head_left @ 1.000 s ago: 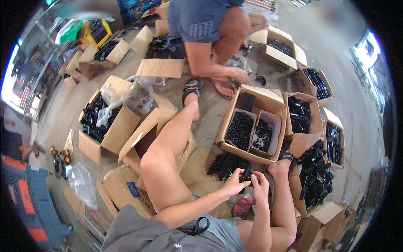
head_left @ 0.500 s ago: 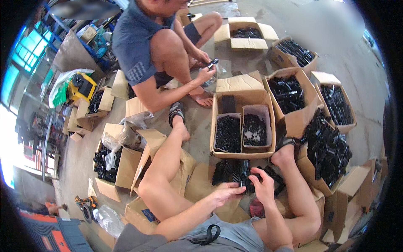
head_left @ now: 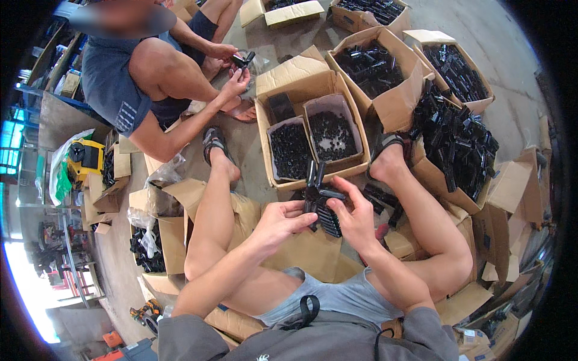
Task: The person picks up small black plastic components from boxes on the floor and snaps them together by hand.
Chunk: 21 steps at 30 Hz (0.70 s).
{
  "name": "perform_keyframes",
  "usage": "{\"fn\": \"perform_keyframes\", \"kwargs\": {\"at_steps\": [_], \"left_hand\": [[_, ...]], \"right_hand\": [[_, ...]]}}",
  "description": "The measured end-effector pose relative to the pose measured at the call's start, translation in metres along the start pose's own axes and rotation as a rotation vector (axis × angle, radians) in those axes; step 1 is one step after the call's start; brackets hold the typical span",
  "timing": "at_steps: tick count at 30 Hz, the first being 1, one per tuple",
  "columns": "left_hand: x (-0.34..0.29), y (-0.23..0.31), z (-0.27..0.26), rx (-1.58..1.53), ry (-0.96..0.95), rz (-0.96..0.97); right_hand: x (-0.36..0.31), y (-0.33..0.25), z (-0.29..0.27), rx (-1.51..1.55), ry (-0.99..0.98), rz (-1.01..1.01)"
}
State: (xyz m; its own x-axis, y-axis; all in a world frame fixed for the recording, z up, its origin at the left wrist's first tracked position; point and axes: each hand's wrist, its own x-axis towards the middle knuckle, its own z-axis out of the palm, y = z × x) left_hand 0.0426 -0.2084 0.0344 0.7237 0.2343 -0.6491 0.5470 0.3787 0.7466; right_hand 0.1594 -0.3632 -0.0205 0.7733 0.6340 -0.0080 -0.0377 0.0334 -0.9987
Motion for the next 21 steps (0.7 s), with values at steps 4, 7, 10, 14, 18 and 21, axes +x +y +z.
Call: {"fn": "perform_keyframes", "kwargs": {"at_steps": [4, 7, 10, 14, 18, 21], "left_hand": [[-0.008, 0.008, -0.043, 0.237, 0.007, 0.15], [-0.015, 0.01, -0.07, 0.741, 0.252, 0.242], [-0.027, 0.05, -0.069, 1.135, 0.336, 0.234], [-0.02, 0.033, -0.09, 1.331, 0.362, 0.379], [-0.029, 0.031, -0.104, 1.432, 0.289, 0.241], [-0.032, 0.029, -0.107, 1.424, 0.247, 0.25]], "right_hand": [[0.016, 0.012, 0.003, -0.001, -0.027, -0.001], [0.073, 0.033, -0.017, -0.311, 0.042, 0.029], [0.138, 0.064, -0.028, -0.681, -0.032, -0.051], [0.185, 0.084, 0.007, -0.877, -0.089, -0.096], [0.177, 0.065, 0.074, -0.856, -0.355, -0.31], [0.175, 0.091, 0.094, -1.426, -0.526, -0.342]]}}
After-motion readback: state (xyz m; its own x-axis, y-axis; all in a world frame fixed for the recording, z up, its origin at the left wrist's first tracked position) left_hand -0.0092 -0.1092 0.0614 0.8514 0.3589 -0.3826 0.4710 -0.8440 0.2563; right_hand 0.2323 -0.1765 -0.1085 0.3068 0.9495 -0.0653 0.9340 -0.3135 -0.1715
